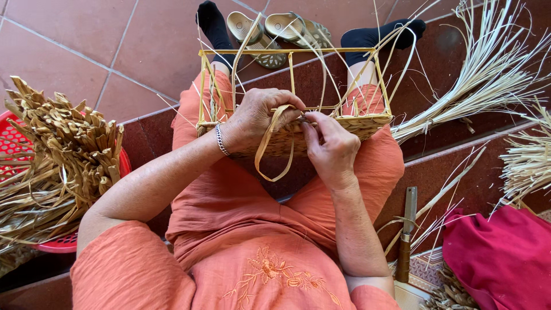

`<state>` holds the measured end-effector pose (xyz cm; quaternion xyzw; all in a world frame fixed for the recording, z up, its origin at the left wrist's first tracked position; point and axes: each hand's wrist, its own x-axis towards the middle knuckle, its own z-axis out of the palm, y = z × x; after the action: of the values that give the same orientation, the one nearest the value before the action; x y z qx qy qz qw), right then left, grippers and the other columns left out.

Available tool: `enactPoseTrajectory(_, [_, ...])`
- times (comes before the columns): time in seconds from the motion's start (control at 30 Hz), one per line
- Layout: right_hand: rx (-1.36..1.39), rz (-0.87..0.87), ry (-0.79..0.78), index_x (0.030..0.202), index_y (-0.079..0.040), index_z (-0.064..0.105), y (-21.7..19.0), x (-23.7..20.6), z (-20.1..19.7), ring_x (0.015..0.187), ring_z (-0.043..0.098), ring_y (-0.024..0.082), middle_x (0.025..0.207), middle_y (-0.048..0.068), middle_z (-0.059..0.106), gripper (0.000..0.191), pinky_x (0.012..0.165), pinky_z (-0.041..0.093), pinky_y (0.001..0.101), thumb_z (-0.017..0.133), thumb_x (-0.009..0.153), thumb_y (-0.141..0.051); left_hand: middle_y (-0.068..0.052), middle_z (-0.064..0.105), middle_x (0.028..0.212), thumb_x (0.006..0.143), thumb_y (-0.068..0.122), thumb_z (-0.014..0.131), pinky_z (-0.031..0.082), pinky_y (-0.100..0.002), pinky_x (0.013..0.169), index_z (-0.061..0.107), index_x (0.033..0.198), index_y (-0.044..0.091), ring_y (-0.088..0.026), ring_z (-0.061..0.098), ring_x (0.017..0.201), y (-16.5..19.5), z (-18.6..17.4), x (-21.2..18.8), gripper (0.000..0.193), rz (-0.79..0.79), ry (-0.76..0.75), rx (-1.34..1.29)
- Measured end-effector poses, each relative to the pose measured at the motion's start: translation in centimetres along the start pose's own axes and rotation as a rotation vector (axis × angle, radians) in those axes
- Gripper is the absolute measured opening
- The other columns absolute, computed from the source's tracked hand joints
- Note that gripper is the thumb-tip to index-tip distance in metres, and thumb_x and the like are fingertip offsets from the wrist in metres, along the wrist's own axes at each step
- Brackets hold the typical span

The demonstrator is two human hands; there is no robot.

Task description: The person sits on the floor and weaves a rectangular basket using dried plant strips. They interlace the strips through a pre-formed frame, occasionally picking up new strips from a nearby pile and using a knife to trim excess material.

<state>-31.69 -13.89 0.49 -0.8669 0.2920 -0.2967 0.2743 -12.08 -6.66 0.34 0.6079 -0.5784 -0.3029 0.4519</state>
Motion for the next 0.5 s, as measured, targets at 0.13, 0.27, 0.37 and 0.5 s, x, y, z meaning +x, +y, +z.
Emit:
enactPoseTrajectory(0.13, [-0.088,-0.178,0.156,0.106,-0.006,0.07,0.5,-1.3,1.3,0.077,0.071,0.025,0.093,0.009,0.071,0.018,0.067,0.056,0.0347,0.08,0.092,0.0,-0.011,0.077,0.094,0.096,0.016,0.074,0.06,-0.03,0.073,0.073,0.106,0.006,-0.022,0.077,0.085,-0.3,0.2,0.8,0.014,0.025,0.032,-0.074])
enactPoseTrajectory(0.27, [-0.087,-0.236,0.252,0.104,-0.005,0.07,1.2,-2.0,2.6,0.076,0.069,0.023,0.09,0.007,0.066,0.019,0.066,0.056,0.0343,0.082,0.09,0.002,-0.011,0.076,0.083,0.092,0.015,0.075,0.059,-0.032,0.067,0.073,0.104,0.005,-0.019,0.075,0.073,-0.4,0.7,2.0,0.016,-0.119,-0.046,-0.02])
enactPoseTrajectory(0.37, [-0.105,-0.27,0.286,0.103,-0.006,0.07,1.6,-2.3,2.8,0.076,0.067,0.023,0.088,0.007,0.064,0.02,0.065,0.055,0.0356,0.083,0.089,0.001,-0.01,0.075,0.081,0.086,0.013,0.078,0.059,-0.034,0.07,0.074,0.097,0.005,-0.019,0.074,0.075,-0.4,0.8,3.1,0.013,-0.118,-0.118,0.054])
enactPoseTrajectory(0.5, [-0.117,-0.261,0.279,0.106,-0.005,0.071,1.8,-2.8,2.7,0.076,0.066,0.022,0.088,0.007,0.064,0.022,0.065,0.054,0.0359,0.083,0.088,0.0,-0.009,0.075,0.082,0.078,0.011,0.079,0.06,-0.033,0.069,0.073,0.092,0.005,-0.018,0.075,0.075,-0.4,0.6,4.0,0.016,-0.15,-0.242,0.034])
